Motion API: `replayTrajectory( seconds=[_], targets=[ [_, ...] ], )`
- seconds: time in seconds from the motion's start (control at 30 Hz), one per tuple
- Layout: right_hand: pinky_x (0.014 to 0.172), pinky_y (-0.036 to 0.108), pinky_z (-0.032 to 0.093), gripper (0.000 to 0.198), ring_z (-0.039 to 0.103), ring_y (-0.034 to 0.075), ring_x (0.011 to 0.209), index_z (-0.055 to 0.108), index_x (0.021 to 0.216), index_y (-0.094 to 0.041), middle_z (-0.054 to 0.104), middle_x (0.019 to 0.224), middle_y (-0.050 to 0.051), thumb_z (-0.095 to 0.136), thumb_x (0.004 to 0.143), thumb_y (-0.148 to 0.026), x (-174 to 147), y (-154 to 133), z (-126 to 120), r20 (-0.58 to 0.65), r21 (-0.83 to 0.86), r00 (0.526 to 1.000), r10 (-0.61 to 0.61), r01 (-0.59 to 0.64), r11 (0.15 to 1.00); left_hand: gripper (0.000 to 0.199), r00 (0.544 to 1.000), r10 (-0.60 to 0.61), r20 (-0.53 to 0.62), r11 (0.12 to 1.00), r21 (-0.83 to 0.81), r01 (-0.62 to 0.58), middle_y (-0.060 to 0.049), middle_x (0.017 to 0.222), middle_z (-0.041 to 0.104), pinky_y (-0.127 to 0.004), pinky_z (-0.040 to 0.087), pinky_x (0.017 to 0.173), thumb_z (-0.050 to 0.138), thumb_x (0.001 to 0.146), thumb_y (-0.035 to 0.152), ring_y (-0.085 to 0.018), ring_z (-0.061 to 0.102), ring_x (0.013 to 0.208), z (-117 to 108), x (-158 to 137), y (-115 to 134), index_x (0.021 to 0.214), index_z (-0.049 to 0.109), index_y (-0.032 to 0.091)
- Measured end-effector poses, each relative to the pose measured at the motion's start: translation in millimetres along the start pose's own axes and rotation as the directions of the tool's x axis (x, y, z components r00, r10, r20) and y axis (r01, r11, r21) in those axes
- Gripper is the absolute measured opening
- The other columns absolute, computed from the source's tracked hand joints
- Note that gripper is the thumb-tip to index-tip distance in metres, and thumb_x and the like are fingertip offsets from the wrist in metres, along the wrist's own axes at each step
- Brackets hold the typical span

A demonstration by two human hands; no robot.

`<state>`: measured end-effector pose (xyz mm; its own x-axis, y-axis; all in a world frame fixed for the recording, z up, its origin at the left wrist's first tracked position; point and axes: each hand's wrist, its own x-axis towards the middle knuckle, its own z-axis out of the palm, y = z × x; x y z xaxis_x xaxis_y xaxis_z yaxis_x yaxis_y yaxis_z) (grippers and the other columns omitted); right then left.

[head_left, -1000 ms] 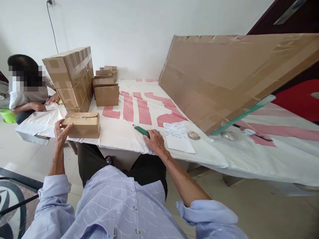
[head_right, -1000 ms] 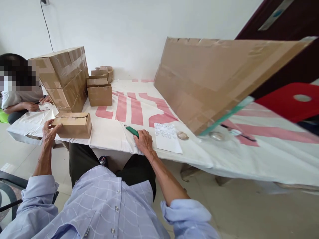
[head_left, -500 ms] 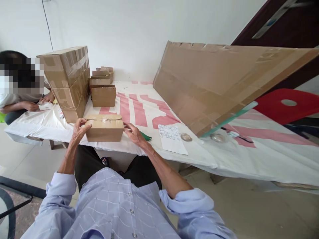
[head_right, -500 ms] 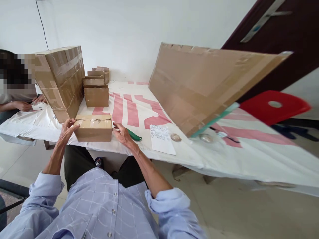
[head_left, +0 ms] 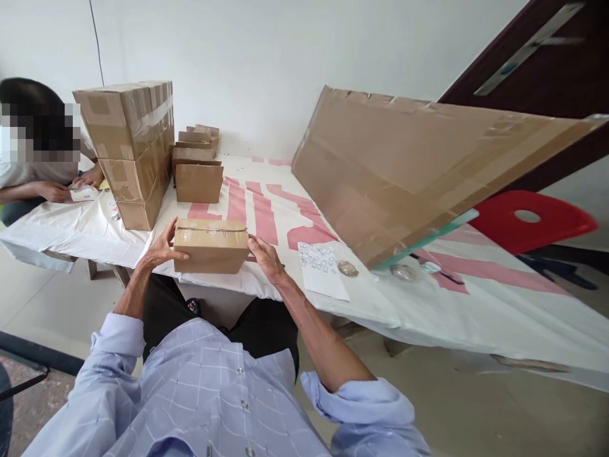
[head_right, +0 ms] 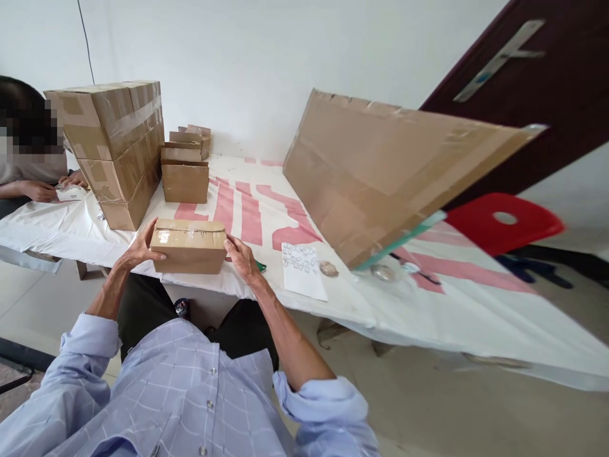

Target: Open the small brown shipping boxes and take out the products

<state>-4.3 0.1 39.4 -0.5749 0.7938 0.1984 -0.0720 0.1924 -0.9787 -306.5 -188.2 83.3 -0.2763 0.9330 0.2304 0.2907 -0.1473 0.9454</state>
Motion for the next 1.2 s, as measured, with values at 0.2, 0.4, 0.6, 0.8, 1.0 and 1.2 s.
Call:
replayTrajectory(
  seconds=[0.2,0.4,0.6,0.8,1.0,1.2],
  targets=[
    [0.089,0.045,0.066,0.051,0.072,0.03,0.112,0.078,0.107,-0.023,0.081,0.11,0.006,0.077,0.081,-0.067,4.1,21.8,-13.8,-0.192,0.142,0.973,0.129,-0.102,0.985,0.151,0.983,0.158,0.099,0.983,0.078,-0.166,-0.026,0.181,0.032,-0.061,0.045,0.126,0.106,0.055,0.049,-0.047,0.028,0.169,17.0,-26.2,11.7,0.179,0.021,0.027],
    [0.079,0.04,0.063,0.047,0.07,0.026,0.097,0.071,0.1,-0.023,0.076,0.096,0.003,0.08,0.075,-0.063,5.0,28.1,-22.3,-0.187,0.277,0.955,0.231,-0.174,0.945,0.143,0.962,0.248,0.11,0.962,0.085,-0.258,-0.023,0.182,0.03,-0.06,0.042,0.13,0.102,0.063,0.06,-0.045,0.028,0.17,38.2,-36.5,29.0,0.178,0.023,0.028],
    [0.078,0.042,0.063,0.044,0.071,0.027,0.098,0.068,0.1,-0.024,0.077,0.1,0.005,0.078,0.078,-0.06,7.8,30.1,-28.3,-0.166,0.296,0.951,0.261,-0.204,0.933,0.129,0.942,0.329,0.063,0.936,0.106,-0.334,-0.022,0.175,0.042,-0.062,0.04,0.132,0.099,0.067,0.064,-0.046,0.038,0.165,55.8,-37.5,44.8,0.172,0.035,0.026],
    [0.077,0.04,0.063,0.044,0.072,0.027,0.097,0.066,0.101,-0.025,0.077,0.101,0.005,0.076,0.08,-0.062,7.5,32.9,-31.2,-0.133,0.294,0.959,0.249,-0.202,0.934,0.12,0.942,0.334,0.044,0.917,0.216,-0.335,-0.022,0.167,0.05,-0.062,0.039,0.129,0.099,0.068,0.061,-0.047,0.05,0.155,62.8,-39.5,51.7,0.167,0.043,0.025],
    [0.079,0.04,0.063,0.054,0.072,0.028,0.105,0.069,0.107,-0.024,0.079,0.112,0.008,0.076,0.079,-0.069,2.9,28.6,-26.1,-0.144,0.275,0.963,0.23,-0.184,0.944,0.13,0.955,0.297,0.025,0.907,0.305,-0.29,-0.025,0.17,0.045,-0.068,0.034,0.13,0.103,0.063,0.058,-0.051,0.046,0.155,66.9,-40.4,51.3,0.171,0.038,0.023],
    [0.098,0.05,0.062,0.077,0.07,0.036,0.123,0.076,0.116,-0.021,0.08,0.128,0.013,0.067,0.081,-0.089,-17.8,-1.2,4.8,-0.135,0.082,0.986,0.095,-0.084,0.993,0.133,0.976,0.195,-0.094,0.966,0.193,-0.174,-0.025,0.171,0.04,-0.062,0.051,0.119,0.103,0.058,0.041,-0.05,0.04,0.158,48.1,-41.4,18.4,0.171,0.036,0.021]
  ],
)
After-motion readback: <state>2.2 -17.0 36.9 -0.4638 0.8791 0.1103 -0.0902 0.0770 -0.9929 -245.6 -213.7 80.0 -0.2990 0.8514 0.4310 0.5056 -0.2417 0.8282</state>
